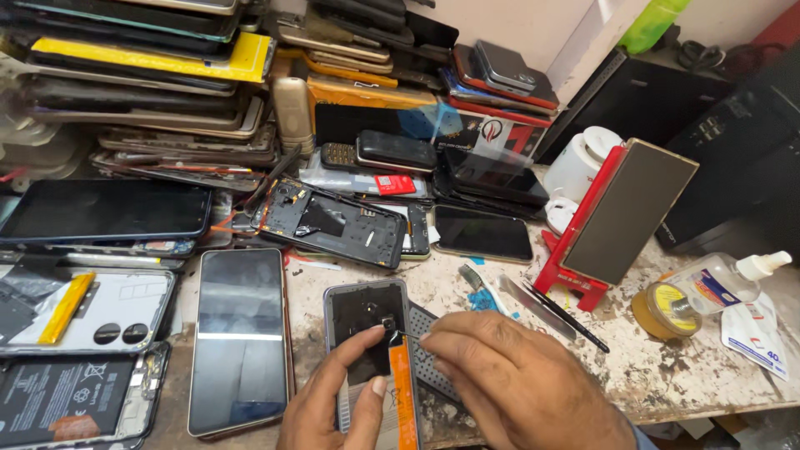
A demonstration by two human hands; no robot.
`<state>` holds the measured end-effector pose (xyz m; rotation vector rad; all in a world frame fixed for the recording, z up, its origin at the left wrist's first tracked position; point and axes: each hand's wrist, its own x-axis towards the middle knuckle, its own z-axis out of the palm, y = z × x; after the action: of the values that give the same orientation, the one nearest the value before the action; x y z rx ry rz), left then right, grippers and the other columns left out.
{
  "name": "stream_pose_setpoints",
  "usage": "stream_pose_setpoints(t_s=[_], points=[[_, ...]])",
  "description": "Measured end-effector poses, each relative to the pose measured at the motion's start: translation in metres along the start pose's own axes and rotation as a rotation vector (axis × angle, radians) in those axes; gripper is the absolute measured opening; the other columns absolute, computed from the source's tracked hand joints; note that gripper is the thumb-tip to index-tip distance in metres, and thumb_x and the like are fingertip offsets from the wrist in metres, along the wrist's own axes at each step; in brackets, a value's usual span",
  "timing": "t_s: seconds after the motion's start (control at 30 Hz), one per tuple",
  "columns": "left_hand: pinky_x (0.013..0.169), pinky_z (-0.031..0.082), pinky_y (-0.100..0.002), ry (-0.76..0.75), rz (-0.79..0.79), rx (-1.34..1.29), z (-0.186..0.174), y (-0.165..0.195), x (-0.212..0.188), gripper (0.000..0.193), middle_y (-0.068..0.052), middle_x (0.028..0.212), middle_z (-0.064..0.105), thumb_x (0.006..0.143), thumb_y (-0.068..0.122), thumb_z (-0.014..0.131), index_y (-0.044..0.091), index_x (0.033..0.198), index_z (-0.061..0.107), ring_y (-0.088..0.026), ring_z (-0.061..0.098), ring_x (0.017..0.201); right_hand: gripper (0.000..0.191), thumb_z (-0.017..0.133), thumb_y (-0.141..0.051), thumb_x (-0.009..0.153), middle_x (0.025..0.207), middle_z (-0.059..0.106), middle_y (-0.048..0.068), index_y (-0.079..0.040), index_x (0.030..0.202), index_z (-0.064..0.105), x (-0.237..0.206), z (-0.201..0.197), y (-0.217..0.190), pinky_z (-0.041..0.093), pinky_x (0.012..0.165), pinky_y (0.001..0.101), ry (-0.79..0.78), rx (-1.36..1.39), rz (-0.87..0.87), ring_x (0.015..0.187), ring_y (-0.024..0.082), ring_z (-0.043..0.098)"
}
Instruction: The person holds a disassembled smartphone against a perforated mat and uses a screwdriver to work on its internal components, repeatedly repositioning the phone and the tool while other phone parts and screens lie across the cluttered workbench.
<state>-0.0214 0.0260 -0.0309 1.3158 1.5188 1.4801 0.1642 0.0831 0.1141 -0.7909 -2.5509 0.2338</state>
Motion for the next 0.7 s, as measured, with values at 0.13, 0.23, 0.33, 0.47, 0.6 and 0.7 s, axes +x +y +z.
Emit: stream_pose_setpoints(t_s=[0.13,0.23,0.33,0.47,0.6,0.7], points=[[0.105,0.047,-0.038,-0.018,-0.02,-0.008,0.0,0.0,0.002,0.049,-0.011,0.123,0.077,0.081,0.009,0.071,0.016,0.13,0.07,-0.024,0.066,0.121,0.021,0.075,-0.011,0.091,0.111,0.073,0.006,-0.01,0.111,0.071,-0.003,0.004,0.004,0.06,0.082,0.0318,0.016,0.086,0.098,0.1,0.02,0.076],[0.106,0.046,-0.037,-0.028,-0.081,-0.029,-0.001,0.001,0.003,0.051,-0.01,0.122,0.074,0.082,0.009,0.07,0.017,0.132,0.07,-0.023,0.066,0.121,0.022,0.074,-0.008,0.09,0.112,0.072,0.007,-0.009,0.111,0.069,-0.001,0.003,0.005,0.061,0.083,0.0312,0.027,0.145,0.085,0.103,0.02,0.075],[0.107,0.045,-0.037,-0.037,-0.089,-0.036,-0.001,0.002,0.004,0.051,-0.01,0.126,0.073,0.082,0.009,0.069,0.017,0.132,0.07,-0.023,0.065,0.122,0.024,0.073,-0.006,0.089,0.114,0.071,0.008,-0.008,0.112,0.069,0.004,-0.001,0.004,0.062,0.084,0.0318,0.002,0.163,0.078,0.106,0.022,0.075],[0.107,0.045,-0.038,-0.028,-0.033,-0.024,-0.001,0.0,0.003,0.046,-0.012,0.125,0.076,0.083,0.01,0.069,0.014,0.128,0.069,-0.025,0.064,0.124,0.03,0.071,-0.002,0.08,0.118,0.069,0.013,-0.006,0.11,0.066,0.011,-0.009,0.007,0.059,0.086,0.0372,-0.137,0.15,-0.134,0.108,0.029,0.072],[0.105,0.047,-0.037,-0.047,-0.056,0.003,0.0,-0.003,0.002,0.051,-0.011,0.128,0.076,0.082,0.011,0.07,0.018,0.133,0.069,-0.023,0.065,0.122,0.027,0.076,-0.01,0.089,0.108,0.071,0.008,-0.007,0.114,0.066,0.012,-0.011,0.007,0.058,0.083,0.0365,-0.086,0.035,-0.04,0.1,0.026,0.073],[0.106,0.047,-0.038,-0.022,0.01,-0.006,-0.001,-0.004,0.004,0.049,-0.013,0.126,0.077,0.082,0.01,0.07,0.016,0.13,0.069,-0.025,0.065,0.123,0.03,0.075,-0.01,0.088,0.106,0.07,0.01,-0.006,0.117,0.067,0.012,-0.01,0.006,0.058,0.08,0.0375,-0.103,0.008,-0.031,0.097,0.027,0.073]])
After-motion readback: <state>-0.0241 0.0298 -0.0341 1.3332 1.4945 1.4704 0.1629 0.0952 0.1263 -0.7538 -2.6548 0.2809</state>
